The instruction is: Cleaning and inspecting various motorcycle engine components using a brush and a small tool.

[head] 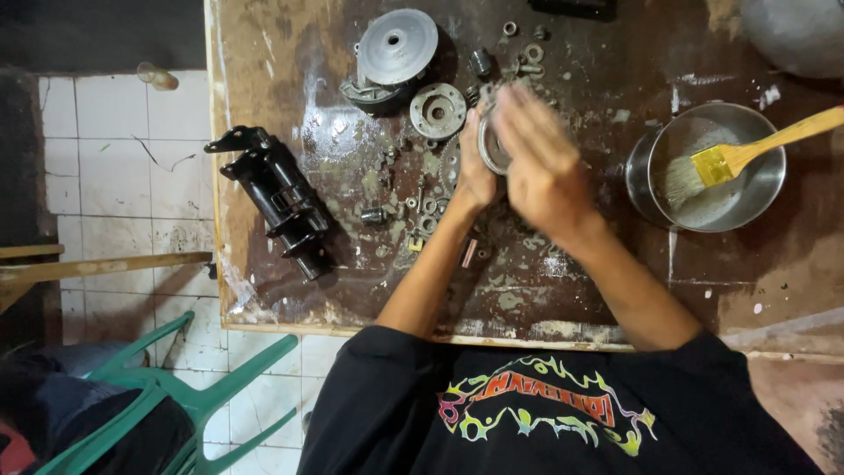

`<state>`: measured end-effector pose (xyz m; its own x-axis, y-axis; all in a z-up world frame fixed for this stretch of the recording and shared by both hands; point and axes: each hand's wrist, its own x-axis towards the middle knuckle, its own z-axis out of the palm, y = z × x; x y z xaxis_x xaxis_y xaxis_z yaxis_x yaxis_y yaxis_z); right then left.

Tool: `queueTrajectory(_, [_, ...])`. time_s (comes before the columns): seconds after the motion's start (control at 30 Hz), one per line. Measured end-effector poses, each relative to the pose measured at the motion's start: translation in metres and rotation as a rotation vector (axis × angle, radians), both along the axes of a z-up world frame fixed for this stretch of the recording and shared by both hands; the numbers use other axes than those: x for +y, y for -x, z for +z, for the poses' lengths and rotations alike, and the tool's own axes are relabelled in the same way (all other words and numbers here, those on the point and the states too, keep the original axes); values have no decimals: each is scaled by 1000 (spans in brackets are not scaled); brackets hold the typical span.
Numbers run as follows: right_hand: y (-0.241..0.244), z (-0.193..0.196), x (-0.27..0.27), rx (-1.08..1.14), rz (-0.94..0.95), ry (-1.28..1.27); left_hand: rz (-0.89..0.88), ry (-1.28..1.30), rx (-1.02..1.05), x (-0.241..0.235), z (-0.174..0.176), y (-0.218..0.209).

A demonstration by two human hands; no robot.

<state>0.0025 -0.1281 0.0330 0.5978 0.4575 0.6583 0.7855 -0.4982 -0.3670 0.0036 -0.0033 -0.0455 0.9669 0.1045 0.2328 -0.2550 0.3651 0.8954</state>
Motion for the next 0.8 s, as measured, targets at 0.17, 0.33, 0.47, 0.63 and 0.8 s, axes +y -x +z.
queueTrajectory(0.17, [8,19,-4,-114,183,45,-52,179,30,5,-19,-2])
queueTrajectory(0.33, [-14,40,-30,11,-35,-59,-126,298,119,4,-9,-3])
queueTrajectory(0.47, [-11,61,-38,0,18,-79,-199,428,150,0,-19,-4])
queueTrajectory(0.63, [3,68,-27,75,123,15,-193,260,132,6,5,2])
queueTrajectory(0.8, [11,57,-16,52,44,-20,-92,-134,-66,7,40,5])
